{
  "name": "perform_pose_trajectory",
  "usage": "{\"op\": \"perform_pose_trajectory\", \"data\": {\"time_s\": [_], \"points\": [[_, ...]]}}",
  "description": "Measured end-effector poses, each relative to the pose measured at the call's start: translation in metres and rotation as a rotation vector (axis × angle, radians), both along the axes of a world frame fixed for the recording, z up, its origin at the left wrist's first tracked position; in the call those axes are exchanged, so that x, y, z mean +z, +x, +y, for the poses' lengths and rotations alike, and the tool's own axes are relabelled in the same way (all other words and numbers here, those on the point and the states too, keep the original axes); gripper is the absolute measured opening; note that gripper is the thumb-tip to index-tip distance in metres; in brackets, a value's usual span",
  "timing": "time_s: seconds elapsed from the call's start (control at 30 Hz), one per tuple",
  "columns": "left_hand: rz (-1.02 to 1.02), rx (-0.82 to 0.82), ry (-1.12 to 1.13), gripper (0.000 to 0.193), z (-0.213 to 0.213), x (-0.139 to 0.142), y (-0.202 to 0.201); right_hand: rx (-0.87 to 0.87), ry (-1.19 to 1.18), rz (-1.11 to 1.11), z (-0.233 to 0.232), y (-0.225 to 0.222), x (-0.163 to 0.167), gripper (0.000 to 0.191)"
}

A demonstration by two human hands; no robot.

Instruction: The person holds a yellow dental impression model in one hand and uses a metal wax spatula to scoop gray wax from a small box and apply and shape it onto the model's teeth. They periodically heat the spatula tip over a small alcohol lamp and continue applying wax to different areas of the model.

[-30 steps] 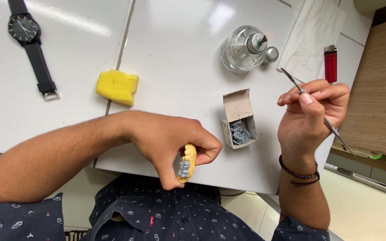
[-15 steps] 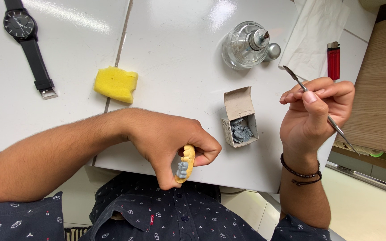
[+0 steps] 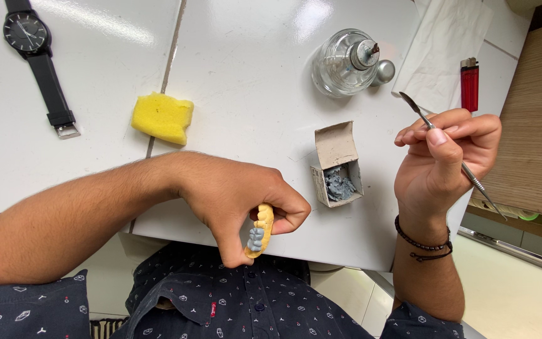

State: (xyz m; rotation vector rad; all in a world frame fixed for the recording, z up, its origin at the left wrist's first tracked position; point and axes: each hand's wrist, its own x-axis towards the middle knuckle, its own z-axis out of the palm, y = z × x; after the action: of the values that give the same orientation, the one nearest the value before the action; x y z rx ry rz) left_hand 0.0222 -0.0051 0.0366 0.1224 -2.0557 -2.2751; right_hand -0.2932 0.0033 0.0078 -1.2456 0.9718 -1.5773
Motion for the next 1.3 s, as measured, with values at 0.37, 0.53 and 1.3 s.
{"op": "perform_pose_trajectory", "data": {"time_s": [0.37,0.53,1.3], "points": [[0.104,0.021,0.082,0.045,0.0,-0.001,0.004,0.0,0.004,0.002,0.0,0.0,0.0,0.016],[-0.025,0.188,0.206,0.04,0.004,-0.001,-0.003,-0.01,0.001,-0.006,-0.001,-0.002,-0.001,0.016],[0.21,0.96,-0.295,0.029,0.017,-0.027,-0.004,-0.044,-0.006,0.003,-0.004,-0.003,0.0,0.015]]}}
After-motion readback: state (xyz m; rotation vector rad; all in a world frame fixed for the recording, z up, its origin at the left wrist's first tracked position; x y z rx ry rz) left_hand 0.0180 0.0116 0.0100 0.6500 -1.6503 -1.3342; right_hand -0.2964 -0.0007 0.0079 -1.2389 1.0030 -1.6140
